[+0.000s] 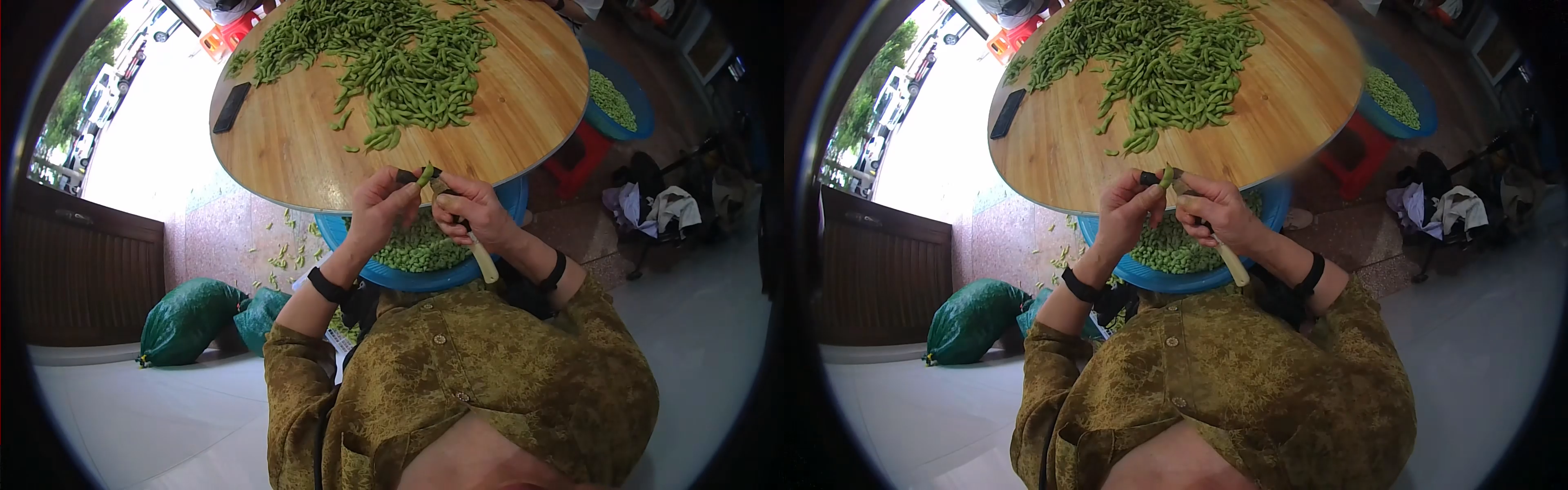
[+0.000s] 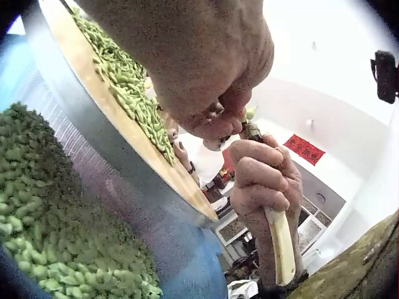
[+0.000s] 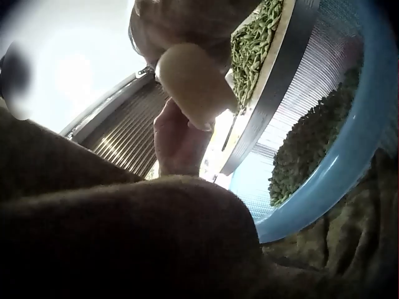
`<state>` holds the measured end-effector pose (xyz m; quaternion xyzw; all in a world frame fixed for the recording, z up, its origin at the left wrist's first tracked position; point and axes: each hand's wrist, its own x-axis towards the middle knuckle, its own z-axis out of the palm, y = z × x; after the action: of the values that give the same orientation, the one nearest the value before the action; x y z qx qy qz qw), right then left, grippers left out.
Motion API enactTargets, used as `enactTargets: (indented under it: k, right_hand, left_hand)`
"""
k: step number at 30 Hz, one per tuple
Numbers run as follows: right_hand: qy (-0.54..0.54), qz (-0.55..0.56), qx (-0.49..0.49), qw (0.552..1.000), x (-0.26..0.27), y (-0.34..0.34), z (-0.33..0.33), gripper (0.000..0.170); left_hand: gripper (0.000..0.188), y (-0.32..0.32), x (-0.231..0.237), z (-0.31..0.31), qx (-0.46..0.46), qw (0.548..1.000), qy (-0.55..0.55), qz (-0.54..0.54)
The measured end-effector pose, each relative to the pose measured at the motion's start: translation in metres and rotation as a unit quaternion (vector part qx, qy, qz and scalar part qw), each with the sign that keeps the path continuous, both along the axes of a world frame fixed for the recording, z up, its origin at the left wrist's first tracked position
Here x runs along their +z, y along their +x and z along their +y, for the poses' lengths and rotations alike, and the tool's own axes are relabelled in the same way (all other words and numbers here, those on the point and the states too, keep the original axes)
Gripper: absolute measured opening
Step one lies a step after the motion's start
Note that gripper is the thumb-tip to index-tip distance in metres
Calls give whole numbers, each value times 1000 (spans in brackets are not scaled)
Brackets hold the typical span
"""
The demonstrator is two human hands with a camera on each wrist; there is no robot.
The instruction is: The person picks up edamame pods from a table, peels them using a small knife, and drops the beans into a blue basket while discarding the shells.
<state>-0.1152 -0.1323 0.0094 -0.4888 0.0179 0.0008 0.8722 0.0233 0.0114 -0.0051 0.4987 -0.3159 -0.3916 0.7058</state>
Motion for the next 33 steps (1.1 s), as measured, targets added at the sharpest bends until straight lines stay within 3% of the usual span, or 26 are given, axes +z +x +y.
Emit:
enactTargets:
  k: [1,3,5,7,9,10,12,16,17,18,19,20,21,22,24,25,27,28,30,31,32,33]
  right_hand:
    - [-20,3,-21,1000,0,1,2,36]
    - [-9,8,-37,999,5,3,8,34]
    - [2,13,-53,998,7,4,8,33]
    - [112,13,-5,994,9,5,2,28]
    - [137,-1,32,990,6,6,-3,27]
    - [162,-17,67,984,5,6,-5,25]
    - [181,-20,86,980,2,5,-7,24]
    - [205,17,87,975,-10,5,-12,22]
    - [205,18,88,975,-9,4,-12,22]
    - [215,39,74,973,-7,4,-10,21]
    - [226,58,59,971,-6,5,-9,20]
    - [226,58,59,971,-7,5,-10,20]
    - [224,58,68,970,-11,5,-11,23]
    - [222,58,79,970,-14,6,-11,25]
    - [239,52,91,965,-18,8,-11,28]
    - [257,47,101,960,-19,8,-11,31]
    - [275,42,103,955,-16,8,-8,32]
    - [292,36,105,950,-13,9,-8,33]
    - [302,20,106,947,-10,9,-6,32]
    - [311,4,109,944,-9,9,-5,31]
    - [310,5,110,944,-9,8,-5,31]
    - [277,4,91,956,-8,8,-6,30]
  left_hand:
    - [17,-2,-3,-1,0,1000,0,0]
    - [17,-4,-9,-2,64,991,-25,-119]
    - [17,-3,-8,-3,60,993,-29,-94]
    - [17,-1,-1,-3,57,995,-32,-69]
    - [17,3,9,1,-88,980,-55,169]
    - [17,2,8,1,-87,980,-56,170]
    - [16,1,9,2,-153,923,-57,347]
    - [15,1,5,0,-172,910,-40,374]
    - [15,1,1,-1,-105,967,-5,233]
    - [16,1,0,-1,-36,995,30,84]
    - [16,1,0,0,-36,995,30,83]
    - [16,1,1,2,13,992,59,-112]
    - [17,-2,5,4,63,948,86,-301]
    - [17,-4,10,5,64,948,86,-301]
    - [18,-7,22,6,148,833,46,-531]
    - [18,-7,20,5,148,833,47,-531]
    - [16,-5,16,2,181,754,-6,-631]
    - [16,-5,16,2,182,754,-7,-631]
    - [15,-7,18,4,167,851,42,-495]
    - [15,-8,20,3,167,852,42,-495]
    - [16,-8,23,2,125,951,66,-277]
    - [20,-8,25,1,75,993,85,-43]
